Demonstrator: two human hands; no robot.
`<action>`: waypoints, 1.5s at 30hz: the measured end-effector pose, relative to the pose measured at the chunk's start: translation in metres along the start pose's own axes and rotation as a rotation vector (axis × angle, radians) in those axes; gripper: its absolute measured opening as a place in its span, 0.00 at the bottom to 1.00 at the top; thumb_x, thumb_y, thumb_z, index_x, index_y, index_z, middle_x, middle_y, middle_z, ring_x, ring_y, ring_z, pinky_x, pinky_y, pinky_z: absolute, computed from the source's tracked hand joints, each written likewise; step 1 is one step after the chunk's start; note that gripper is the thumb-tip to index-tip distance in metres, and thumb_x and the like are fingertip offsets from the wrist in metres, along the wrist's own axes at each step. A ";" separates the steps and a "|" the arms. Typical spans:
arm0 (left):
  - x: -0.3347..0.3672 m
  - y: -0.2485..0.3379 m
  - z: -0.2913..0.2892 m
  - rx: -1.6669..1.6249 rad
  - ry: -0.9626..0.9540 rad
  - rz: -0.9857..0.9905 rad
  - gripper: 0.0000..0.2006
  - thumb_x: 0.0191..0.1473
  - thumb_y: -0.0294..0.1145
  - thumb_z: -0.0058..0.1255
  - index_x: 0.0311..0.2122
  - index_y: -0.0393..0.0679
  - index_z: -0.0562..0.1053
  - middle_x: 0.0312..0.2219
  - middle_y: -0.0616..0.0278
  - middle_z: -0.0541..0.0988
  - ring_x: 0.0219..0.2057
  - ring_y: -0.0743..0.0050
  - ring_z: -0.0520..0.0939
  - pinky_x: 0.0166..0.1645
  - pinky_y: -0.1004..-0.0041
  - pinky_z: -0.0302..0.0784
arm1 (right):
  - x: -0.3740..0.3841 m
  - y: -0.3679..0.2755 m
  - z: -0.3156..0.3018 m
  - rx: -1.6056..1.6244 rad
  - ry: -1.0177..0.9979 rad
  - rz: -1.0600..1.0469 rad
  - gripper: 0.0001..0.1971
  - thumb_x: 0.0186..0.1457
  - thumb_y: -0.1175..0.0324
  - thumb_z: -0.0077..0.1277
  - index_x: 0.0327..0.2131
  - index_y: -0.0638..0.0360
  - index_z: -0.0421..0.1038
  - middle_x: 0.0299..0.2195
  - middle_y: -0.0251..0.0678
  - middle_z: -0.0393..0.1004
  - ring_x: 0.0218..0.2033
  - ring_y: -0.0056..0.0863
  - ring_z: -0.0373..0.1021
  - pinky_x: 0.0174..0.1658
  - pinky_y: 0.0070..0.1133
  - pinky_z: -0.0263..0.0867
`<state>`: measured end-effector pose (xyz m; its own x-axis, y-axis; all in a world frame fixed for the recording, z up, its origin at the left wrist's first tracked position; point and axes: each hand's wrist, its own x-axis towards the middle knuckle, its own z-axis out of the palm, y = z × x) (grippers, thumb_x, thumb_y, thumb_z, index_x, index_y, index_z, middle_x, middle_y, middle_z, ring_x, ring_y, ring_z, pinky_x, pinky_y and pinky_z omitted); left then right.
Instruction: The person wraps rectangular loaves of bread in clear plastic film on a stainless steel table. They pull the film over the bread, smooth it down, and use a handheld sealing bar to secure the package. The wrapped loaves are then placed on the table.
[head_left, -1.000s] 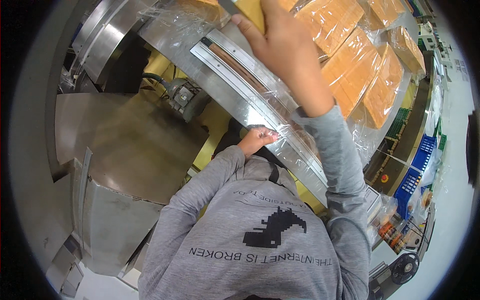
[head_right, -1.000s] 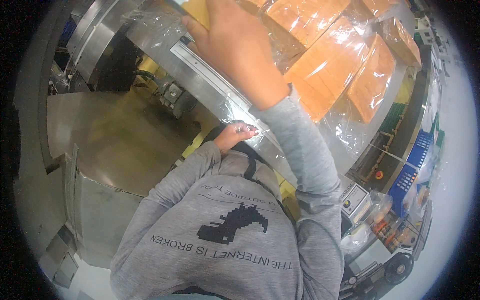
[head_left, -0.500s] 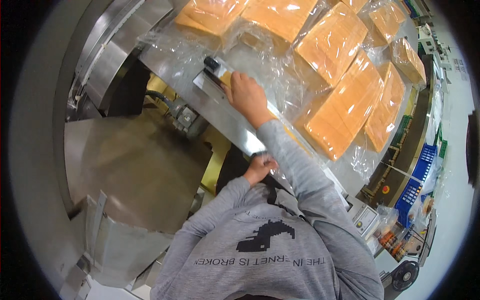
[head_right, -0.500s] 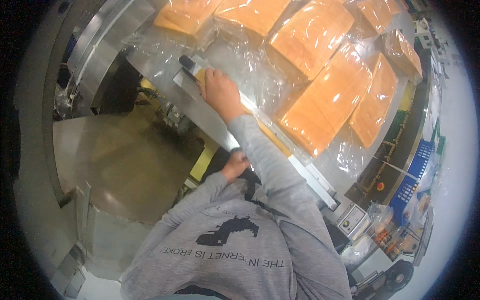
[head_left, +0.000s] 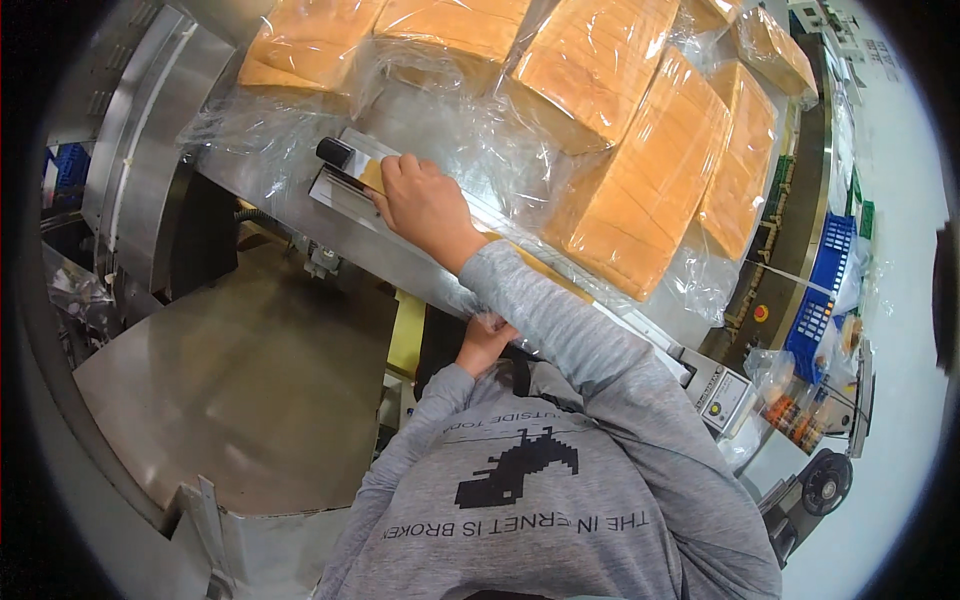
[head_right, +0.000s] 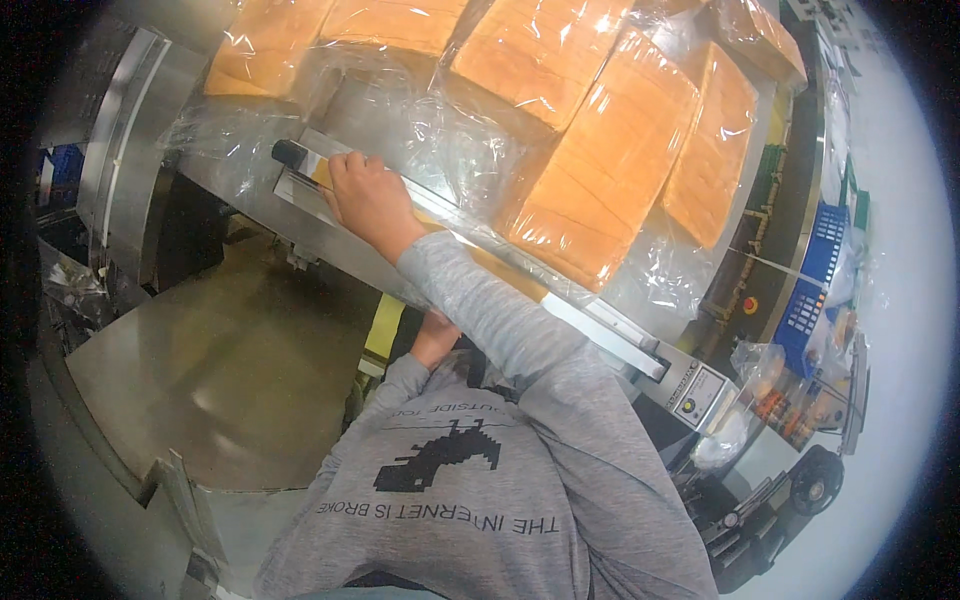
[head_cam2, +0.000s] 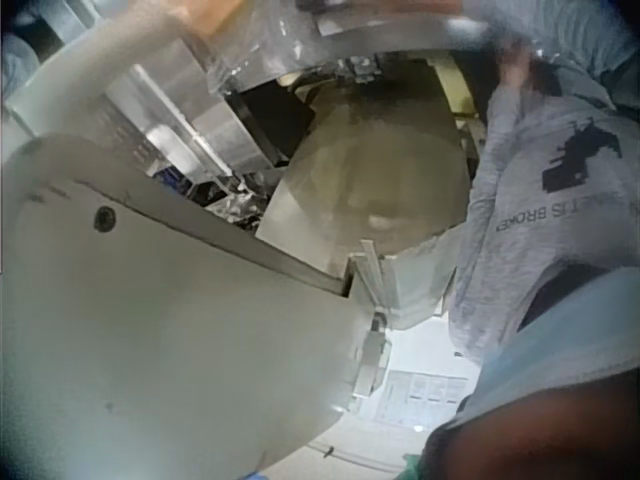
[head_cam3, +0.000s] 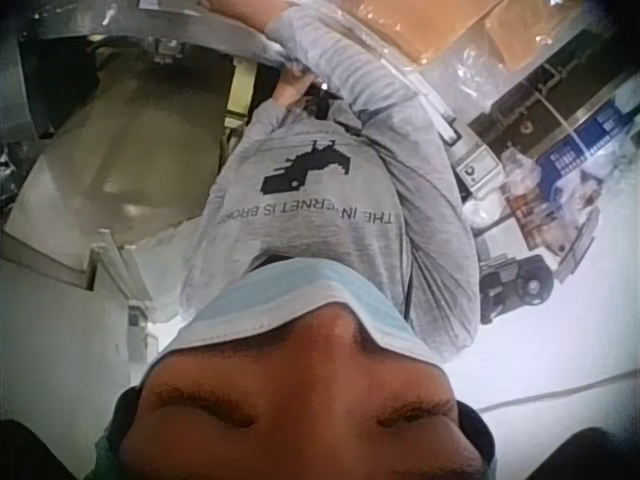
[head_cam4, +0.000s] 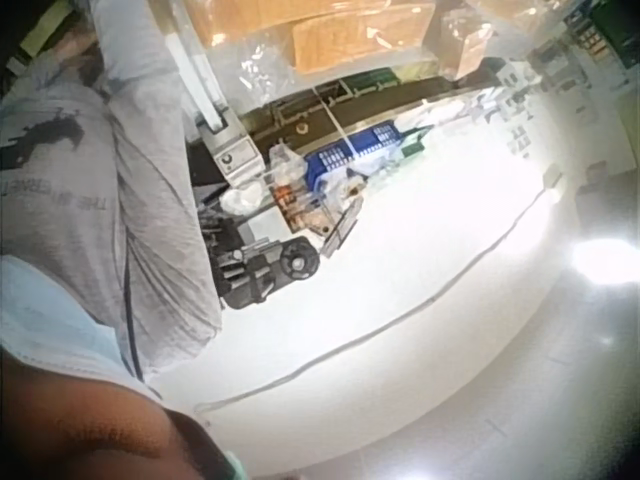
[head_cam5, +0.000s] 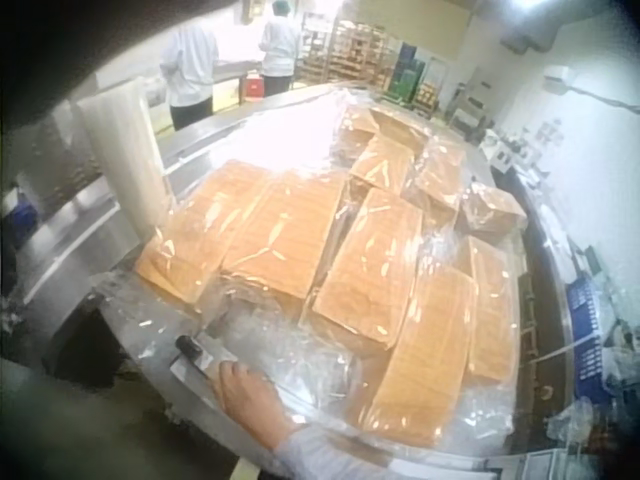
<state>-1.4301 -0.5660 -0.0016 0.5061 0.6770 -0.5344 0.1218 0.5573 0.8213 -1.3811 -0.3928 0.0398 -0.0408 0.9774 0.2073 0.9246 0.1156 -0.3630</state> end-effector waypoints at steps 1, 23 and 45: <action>0.000 0.004 -0.001 0.013 0.016 -0.002 0.07 0.46 0.25 0.48 0.32 0.33 0.71 0.26 0.63 0.75 0.27 0.79 0.75 0.32 0.79 0.70 | 0.002 -0.001 -0.001 0.005 0.010 0.001 0.16 0.46 0.56 0.49 0.26 0.59 0.61 0.21 0.36 0.63 0.22 0.32 0.66 0.21 0.24 0.65; 0.031 0.082 0.053 0.897 0.143 1.266 0.20 0.46 0.40 0.49 0.48 0.62 0.65 0.54 0.60 0.56 0.57 0.56 0.50 0.58 0.60 0.47 | -0.023 -0.056 -0.293 0.342 0.382 -0.196 0.16 0.50 0.60 0.45 0.28 0.67 0.61 0.21 0.53 0.67 0.23 0.48 0.67 0.28 0.32 0.62; -0.008 -0.015 -0.033 -0.453 0.264 -0.030 0.15 0.51 0.30 0.43 0.43 0.35 0.65 0.33 0.61 0.71 0.32 0.74 0.72 0.36 0.77 0.67 | -0.008 -0.021 -0.045 0.263 0.216 -0.053 0.18 0.43 0.56 0.51 0.32 0.61 0.63 0.25 0.40 0.67 0.27 0.37 0.68 0.27 0.31 0.65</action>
<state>-1.4639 -0.5637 -0.0158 0.2681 0.7231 -0.6365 -0.2778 0.6907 0.6677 -1.3828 -0.4113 0.0865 0.0212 0.9120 0.4096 0.7930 0.2342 -0.5625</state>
